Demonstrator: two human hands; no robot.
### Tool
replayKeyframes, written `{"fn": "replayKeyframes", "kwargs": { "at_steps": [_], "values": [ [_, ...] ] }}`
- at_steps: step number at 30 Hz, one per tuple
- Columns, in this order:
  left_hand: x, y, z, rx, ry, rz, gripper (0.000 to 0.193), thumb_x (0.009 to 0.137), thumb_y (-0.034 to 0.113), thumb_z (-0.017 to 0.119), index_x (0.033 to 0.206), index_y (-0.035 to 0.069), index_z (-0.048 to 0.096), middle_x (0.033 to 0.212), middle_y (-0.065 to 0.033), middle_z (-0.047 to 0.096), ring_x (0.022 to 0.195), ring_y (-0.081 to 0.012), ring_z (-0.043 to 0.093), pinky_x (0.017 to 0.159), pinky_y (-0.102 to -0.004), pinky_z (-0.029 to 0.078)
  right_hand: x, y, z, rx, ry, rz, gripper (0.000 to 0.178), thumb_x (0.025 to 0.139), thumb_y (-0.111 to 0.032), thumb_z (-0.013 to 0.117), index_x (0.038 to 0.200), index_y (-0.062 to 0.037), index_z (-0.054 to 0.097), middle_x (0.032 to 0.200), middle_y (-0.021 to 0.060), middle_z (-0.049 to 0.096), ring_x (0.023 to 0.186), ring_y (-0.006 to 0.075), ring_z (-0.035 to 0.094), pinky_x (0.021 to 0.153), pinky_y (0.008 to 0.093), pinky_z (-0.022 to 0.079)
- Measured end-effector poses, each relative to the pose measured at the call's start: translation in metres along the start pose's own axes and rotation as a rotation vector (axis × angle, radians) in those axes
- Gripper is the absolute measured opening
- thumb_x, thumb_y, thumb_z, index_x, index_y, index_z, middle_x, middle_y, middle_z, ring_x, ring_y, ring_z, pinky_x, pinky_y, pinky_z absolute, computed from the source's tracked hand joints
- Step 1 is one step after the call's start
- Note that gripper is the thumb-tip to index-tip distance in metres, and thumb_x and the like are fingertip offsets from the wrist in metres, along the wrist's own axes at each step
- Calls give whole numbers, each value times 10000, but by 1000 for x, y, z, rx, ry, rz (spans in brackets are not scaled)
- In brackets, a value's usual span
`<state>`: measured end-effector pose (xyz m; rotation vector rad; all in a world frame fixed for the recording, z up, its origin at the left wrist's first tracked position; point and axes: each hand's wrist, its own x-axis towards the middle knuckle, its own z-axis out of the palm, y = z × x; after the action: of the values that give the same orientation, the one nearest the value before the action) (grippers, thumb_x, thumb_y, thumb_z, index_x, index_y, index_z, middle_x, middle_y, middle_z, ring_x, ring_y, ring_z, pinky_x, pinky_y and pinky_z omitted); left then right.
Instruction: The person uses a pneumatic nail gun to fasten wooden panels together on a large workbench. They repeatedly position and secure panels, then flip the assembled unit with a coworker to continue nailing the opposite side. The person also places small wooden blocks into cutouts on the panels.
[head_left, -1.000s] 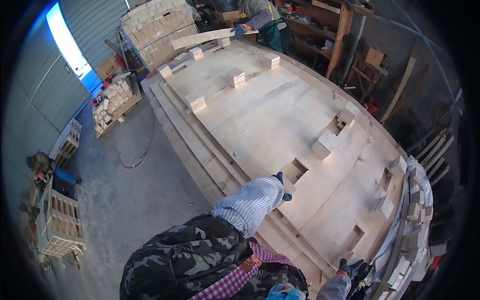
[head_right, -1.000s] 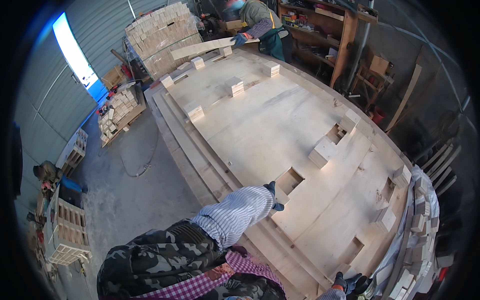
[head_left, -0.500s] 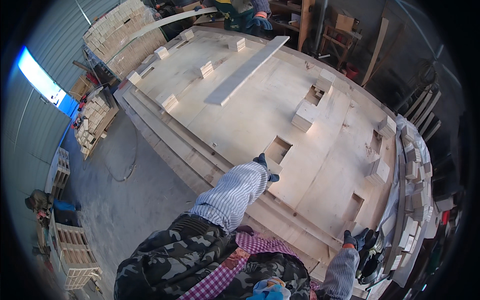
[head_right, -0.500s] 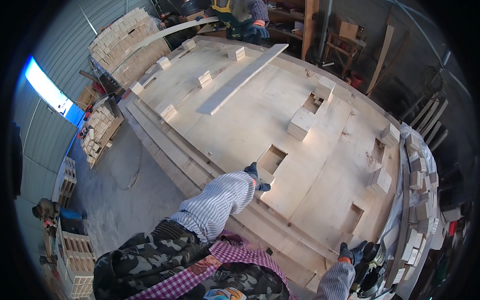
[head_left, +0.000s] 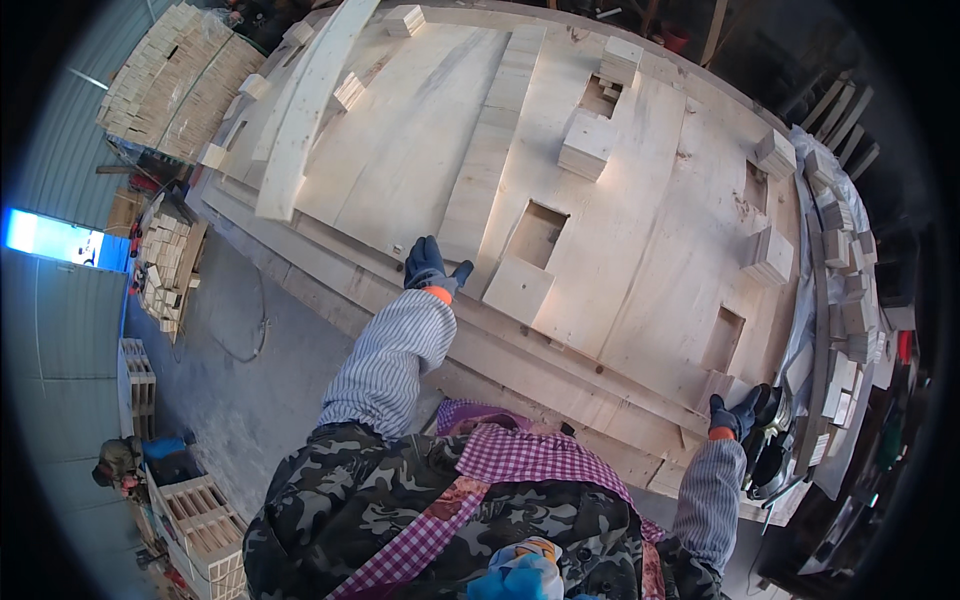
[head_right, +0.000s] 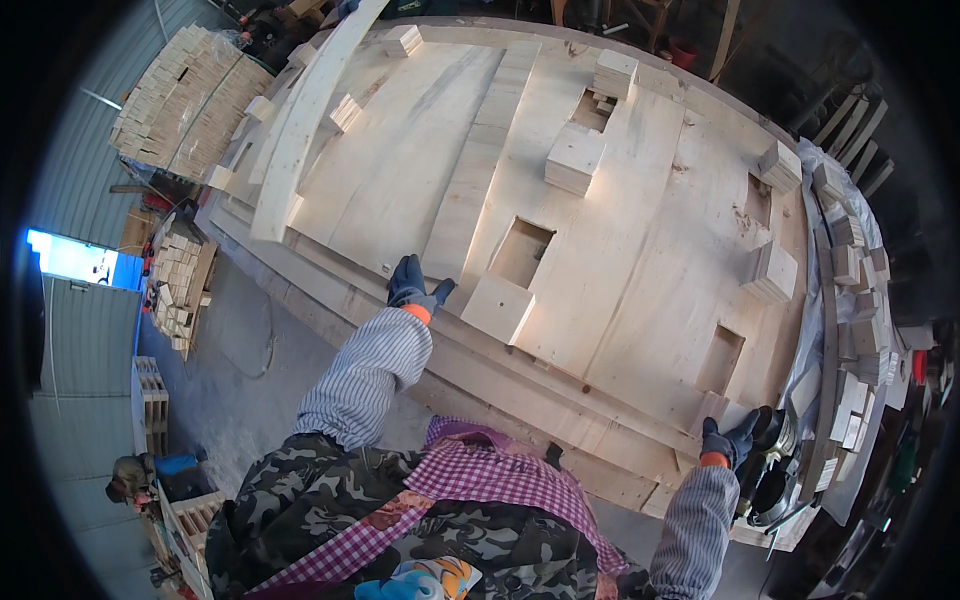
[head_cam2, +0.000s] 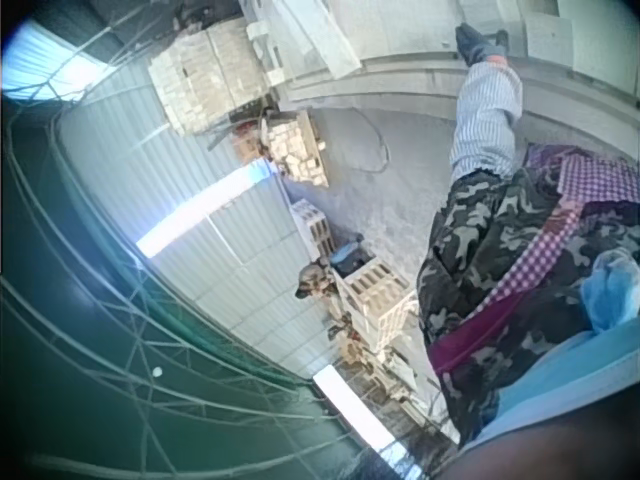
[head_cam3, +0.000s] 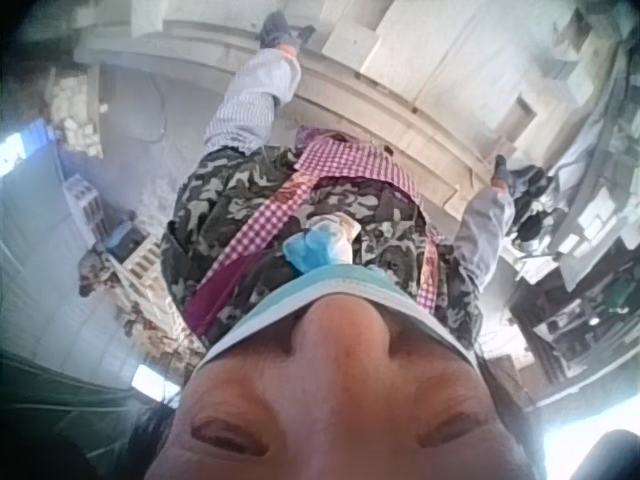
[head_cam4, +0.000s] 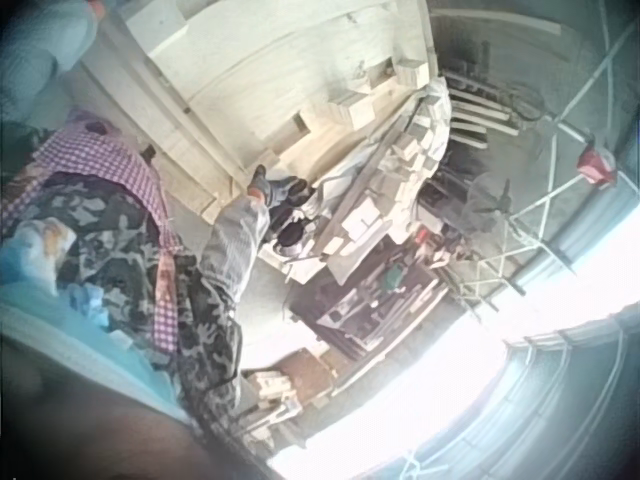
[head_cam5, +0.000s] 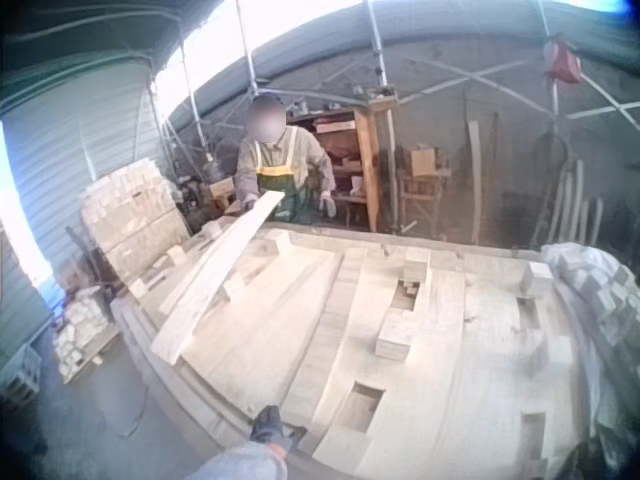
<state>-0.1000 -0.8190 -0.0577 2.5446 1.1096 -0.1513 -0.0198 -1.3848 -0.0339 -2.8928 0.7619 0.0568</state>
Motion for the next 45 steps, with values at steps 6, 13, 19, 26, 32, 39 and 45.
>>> {"fn": "replayKeyframes", "kwargs": {
  "at_steps": [6,13,19,26,32,39,45],
  "values": [
    [29,33,24,89,-111,-121,1165,570,653,649,1378,56,60,1408,-219,111,1307,-348,112,1069,-395,144,-1,3,0,-13,-16,22,1036,553,-317,782,1379,-281,157,1213,208,434,1102,368,449,944,424,366],
    [37,33,4,150,-232,-131,1155,593,632,650,1377,60,26,1399,-195,166,1296,-313,180,1053,-405,188,-2,3,3,20,22,-22,1053,552,-307,775,1383,-287,128,1205,204,432,1102,362,445,951,423,356],
    [35,47,-37,181,-324,-173,1137,560,598,696,1376,71,106,1389,-190,222,1303,-307,186,1062,-375,208,-4,0,-1,-19,-10,29,1032,549,-303,774,1378,-272,161,1213,200,431,1101,366,442,947,423,355],
    [23,-30,-46,-321,455,283,201,747,217,646,923,124,614,665,-97,598,622,-209,593,623,-337,473,-3,-3,-3,2,-14,44,1021,555,-287,777,1376,-271,170,1226,204,426,1108,370,437,949,426,354],
    [12,-65,-34,-1188,335,-112,378,691,-72,584,1016,122,583,629,15,507,555,-81,483,543,-228,440,0,1,0,24,-10,30,1011,562,-251,777,1379,-240,181,1234,215,426,1119,366,437,963,403,359],
    [12,-87,-23,-1217,316,-49,417,660,-120,557,1019,90,588,698,-9,567,584,-86,487,532,-212,412,3,5,2,60,11,-50,1009,561,-186,773,1380,-201,184,1195,224,474,1089,356,478,939,388,391],
    [15,-95,-4,-1176,370,105,475,639,-127,471,1059,78,553,965,-42,609,762,-121,564,574,-228,454,-2,-2,-1,72,52,-67,1031,560,-145,780,1385,-214,165,1225,215,453,1112,347,461,952,374,382]
  ]
}}
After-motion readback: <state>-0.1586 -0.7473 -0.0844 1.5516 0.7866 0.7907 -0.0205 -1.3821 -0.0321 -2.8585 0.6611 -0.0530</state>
